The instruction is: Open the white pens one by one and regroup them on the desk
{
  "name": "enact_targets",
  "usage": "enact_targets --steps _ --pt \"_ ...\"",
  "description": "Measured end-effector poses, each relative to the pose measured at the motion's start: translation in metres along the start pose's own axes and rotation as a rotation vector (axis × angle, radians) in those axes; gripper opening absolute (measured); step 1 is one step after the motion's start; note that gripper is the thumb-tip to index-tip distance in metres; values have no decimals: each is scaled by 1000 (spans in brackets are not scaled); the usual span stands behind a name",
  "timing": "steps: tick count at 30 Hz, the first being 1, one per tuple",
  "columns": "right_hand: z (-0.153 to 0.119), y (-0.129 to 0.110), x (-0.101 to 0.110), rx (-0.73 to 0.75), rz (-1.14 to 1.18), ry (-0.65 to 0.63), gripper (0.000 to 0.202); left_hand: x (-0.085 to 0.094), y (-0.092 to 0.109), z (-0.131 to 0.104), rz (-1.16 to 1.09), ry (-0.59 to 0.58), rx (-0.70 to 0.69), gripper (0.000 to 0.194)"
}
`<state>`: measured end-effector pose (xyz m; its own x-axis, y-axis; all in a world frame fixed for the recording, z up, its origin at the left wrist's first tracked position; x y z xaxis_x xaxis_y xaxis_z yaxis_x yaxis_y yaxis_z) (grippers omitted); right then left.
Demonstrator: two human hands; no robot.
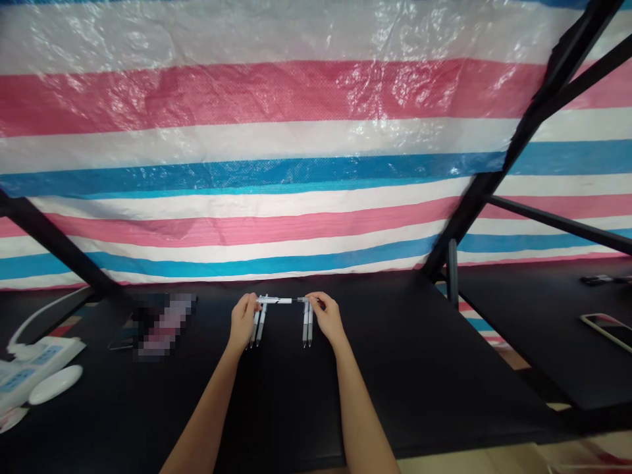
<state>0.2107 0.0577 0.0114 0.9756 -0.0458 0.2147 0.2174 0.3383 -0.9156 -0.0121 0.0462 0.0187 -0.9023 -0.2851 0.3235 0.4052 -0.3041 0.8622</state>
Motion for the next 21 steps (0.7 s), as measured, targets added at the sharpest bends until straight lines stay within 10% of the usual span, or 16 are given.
enact_targets --steps 21 --pt "2 6 18 -30 -41 83 32 18 -13 7 19 34 -10 37"
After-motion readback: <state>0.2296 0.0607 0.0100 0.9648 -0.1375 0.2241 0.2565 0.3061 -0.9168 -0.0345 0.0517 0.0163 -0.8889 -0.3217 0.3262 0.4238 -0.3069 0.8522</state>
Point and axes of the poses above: each hand's wrist, its own z-axis towards the middle knuckle, its own x-axis out of the back of the hand, y = z × x, the point moved 4 cm from there along z, towards the middle knuckle, and after that the axes turned 4 degrees about -y, right-handed, at the moved point
